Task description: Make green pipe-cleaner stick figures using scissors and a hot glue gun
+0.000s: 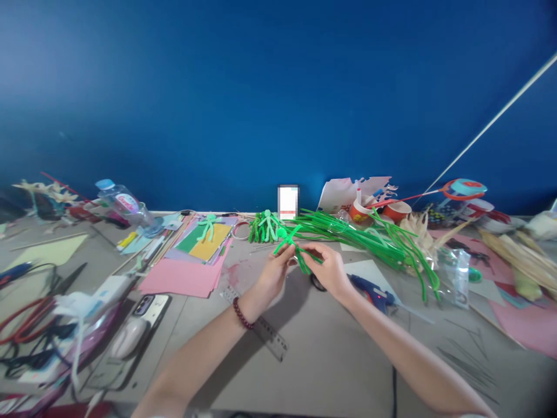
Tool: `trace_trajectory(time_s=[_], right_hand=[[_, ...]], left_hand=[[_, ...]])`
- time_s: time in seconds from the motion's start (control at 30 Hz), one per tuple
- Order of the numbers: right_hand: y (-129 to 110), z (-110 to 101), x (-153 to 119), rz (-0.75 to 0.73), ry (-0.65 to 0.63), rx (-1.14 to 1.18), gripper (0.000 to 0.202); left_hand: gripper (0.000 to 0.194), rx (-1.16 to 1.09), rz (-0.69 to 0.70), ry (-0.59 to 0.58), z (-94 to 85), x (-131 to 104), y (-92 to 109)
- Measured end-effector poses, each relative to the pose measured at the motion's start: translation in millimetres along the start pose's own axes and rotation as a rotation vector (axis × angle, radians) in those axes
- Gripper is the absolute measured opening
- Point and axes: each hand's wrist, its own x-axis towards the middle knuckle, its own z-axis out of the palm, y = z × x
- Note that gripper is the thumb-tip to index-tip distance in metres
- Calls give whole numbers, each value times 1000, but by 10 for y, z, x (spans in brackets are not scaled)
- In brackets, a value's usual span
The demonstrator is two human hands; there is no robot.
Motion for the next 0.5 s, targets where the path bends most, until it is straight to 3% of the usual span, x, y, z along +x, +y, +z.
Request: trace_trajectory(time_s=[0.27, 0.5], right_hand=[[17, -6, -28, -153, 55, -37, 21], [98, 33, -48, -205, -16, -108, 28]], left_hand=[[19, -30, 1, 3, -16, 18, 70], [21, -52, 5, 94, -35, 30, 91]])
